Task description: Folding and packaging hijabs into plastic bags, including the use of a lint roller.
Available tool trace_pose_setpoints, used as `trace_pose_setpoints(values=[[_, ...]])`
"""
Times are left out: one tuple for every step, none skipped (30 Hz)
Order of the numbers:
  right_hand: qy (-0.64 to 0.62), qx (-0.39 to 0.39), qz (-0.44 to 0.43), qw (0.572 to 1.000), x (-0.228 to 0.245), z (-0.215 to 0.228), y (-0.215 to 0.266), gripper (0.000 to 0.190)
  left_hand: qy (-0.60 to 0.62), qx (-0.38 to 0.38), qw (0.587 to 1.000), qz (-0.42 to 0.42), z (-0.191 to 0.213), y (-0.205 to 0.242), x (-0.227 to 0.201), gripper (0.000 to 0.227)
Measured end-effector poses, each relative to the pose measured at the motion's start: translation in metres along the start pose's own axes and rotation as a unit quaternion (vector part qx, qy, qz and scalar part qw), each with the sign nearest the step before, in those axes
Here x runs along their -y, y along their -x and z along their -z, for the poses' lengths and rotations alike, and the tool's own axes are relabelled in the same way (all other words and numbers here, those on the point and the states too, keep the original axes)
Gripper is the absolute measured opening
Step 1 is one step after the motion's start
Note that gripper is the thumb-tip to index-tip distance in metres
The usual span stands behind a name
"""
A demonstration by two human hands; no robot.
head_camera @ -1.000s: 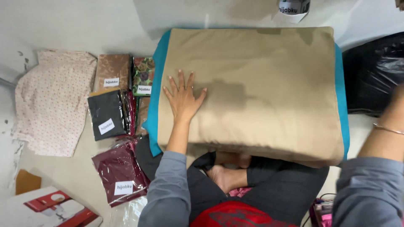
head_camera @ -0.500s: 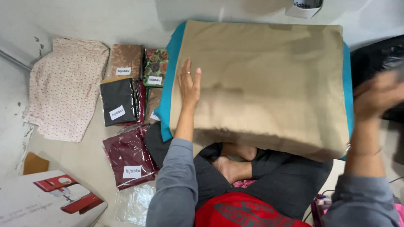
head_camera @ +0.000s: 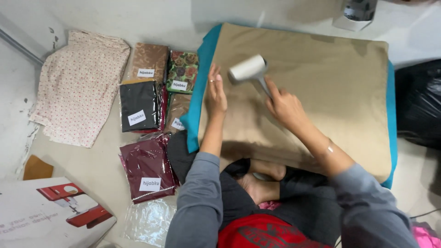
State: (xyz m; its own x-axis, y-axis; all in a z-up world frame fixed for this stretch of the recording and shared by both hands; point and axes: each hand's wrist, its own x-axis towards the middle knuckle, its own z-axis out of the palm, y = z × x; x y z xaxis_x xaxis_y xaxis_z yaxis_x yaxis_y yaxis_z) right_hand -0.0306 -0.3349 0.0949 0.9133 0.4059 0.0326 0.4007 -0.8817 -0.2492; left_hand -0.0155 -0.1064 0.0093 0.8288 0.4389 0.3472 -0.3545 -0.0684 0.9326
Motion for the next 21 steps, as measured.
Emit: trace_pose_setpoints(values=[[-0.009, -0.013, -0.001, 1.000, 0.005, -0.008, -0.021, 0.075, -0.015, -0.001, 1.000, 0.002, 0.001, 0.000, -0.005, 0.057], [-0.009, -0.012, 0.002, 1.000, 0.007, -0.017, -0.040, 0.075, -0.016, -0.003, 1.000, 0.002, 0.001, 0.001, -0.006, 0.057], [-0.026, -0.042, 0.033, 0.998, 0.010, -0.026, -0.061, 0.075, -0.022, -0.002, 1.000, 0.002, 0.002, 0.001, -0.006, 0.056], [-0.044, -0.071, 0.064, 0.994, 0.013, -0.034, -0.081, 0.075, -0.027, -0.001, 1.000, 0.003, 0.002, 0.001, -0.007, 0.056], [-0.045, -0.071, 0.067, 0.994, 0.017, -0.037, -0.099, 0.075, -0.029, -0.004, 1.000, 0.001, 0.002, 0.000, -0.002, 0.056], [-0.040, -0.075, 0.057, 0.995, 0.021, -0.039, -0.117, 0.073, -0.017, -0.004, 1.000, -0.002, 0.003, -0.001, 0.003, 0.056], [-0.035, -0.079, 0.045, 0.995, 0.025, -0.041, -0.133, 0.071, -0.004, -0.003, 1.000, -0.005, 0.002, -0.001, 0.007, 0.057], [-0.036, -0.079, 0.048, 0.995, 0.028, -0.041, -0.142, 0.071, -0.006, -0.005, 1.000, -0.006, 0.003, -0.002, 0.005, 0.057], [-0.039, -0.093, 0.048, 0.994, 0.030, -0.042, -0.149, 0.068, -0.022, -0.002, 1.000, -0.013, 0.003, -0.002, 0.002, 0.057], [-0.041, -0.108, 0.049, 0.992, 0.032, -0.043, -0.157, 0.065, -0.037, 0.002, 0.999, -0.019, 0.003, -0.002, 0.000, 0.058], [-0.042, -0.107, 0.048, 0.992, 0.033, -0.041, -0.154, 0.065, -0.038, 0.002, 0.999, -0.018, 0.003, -0.002, 0.001, 0.058], [-0.025, -0.109, 0.060, 0.992, 0.034, -0.040, -0.152, 0.066, -0.056, 0.011, 0.998, -0.026, 0.003, -0.003, 0.002, 0.058], [-0.007, -0.110, 0.071, 0.991, 0.033, -0.039, -0.147, 0.068, -0.072, 0.019, 0.997, -0.033, 0.001, -0.001, 0.005, 0.059], [-0.007, -0.109, 0.069, 0.992, 0.039, -0.026, -0.125, 0.068, -0.071, 0.020, 0.997, -0.030, 0.000, -0.001, 0.005, 0.059], [0.041, -0.070, 0.033, 0.996, 0.045, -0.013, -0.101, 0.068, -0.072, 0.029, 0.996, -0.032, -0.001, -0.001, 0.005, 0.059], [0.089, -0.032, -0.003, 0.996, 0.051, 0.000, -0.078, 0.068, -0.072, 0.039, 0.996, -0.034, -0.003, 0.000, 0.005, 0.059], [0.090, -0.030, -0.006, 0.995, 0.053, 0.010, -0.054, 0.068, -0.070, 0.040, 0.996, -0.032, -0.004, 0.000, 0.007, 0.059], [0.111, -0.019, -0.016, 0.994, 0.056, 0.021, -0.030, 0.069, -0.107, 0.055, 0.992, -0.028, -0.006, 0.001, 0.009, 0.058], [0.132, -0.008, -0.025, 0.991, 0.060, 0.033, -0.007, 0.070, -0.145, 0.069, 0.987, -0.024, -0.007, 0.001, 0.011, 0.057], [0.133, -0.007, -0.027, 0.991, 0.059, 0.037, 0.006, 0.070, -0.143, 0.070, 0.987, -0.023, -0.009, 0.002, 0.011, 0.057], [0.146, -0.002, -0.032, 0.989, 0.057, 0.041, 0.018, 0.068, -0.214, 0.088, 0.972, -0.025, -0.012, 0.003, 0.010, 0.055]])
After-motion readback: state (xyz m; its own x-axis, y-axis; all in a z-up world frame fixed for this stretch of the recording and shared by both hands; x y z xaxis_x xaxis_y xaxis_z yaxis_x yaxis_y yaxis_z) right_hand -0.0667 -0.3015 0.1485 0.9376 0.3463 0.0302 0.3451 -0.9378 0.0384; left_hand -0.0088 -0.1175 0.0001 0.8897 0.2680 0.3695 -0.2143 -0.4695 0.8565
